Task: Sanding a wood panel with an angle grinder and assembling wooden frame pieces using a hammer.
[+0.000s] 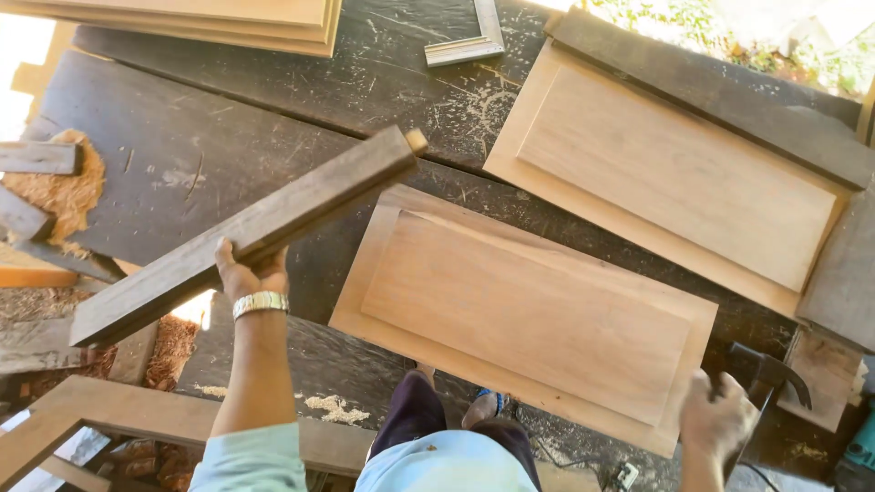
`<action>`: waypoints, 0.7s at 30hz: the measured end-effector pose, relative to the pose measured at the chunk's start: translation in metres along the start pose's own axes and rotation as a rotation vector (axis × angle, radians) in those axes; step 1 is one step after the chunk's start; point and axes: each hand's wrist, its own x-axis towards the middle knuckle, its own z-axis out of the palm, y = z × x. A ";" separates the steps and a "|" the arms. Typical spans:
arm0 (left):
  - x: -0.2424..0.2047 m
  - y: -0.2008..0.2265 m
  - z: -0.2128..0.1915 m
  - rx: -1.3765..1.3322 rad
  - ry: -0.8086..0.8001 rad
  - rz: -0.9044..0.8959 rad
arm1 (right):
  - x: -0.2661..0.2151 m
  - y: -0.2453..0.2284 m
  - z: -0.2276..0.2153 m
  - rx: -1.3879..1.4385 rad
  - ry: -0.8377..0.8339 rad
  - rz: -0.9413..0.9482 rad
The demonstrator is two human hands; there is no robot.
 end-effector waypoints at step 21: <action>-0.094 -0.019 -0.027 1.633 -0.235 0.273 | -0.042 -0.015 0.001 -0.010 -0.351 0.385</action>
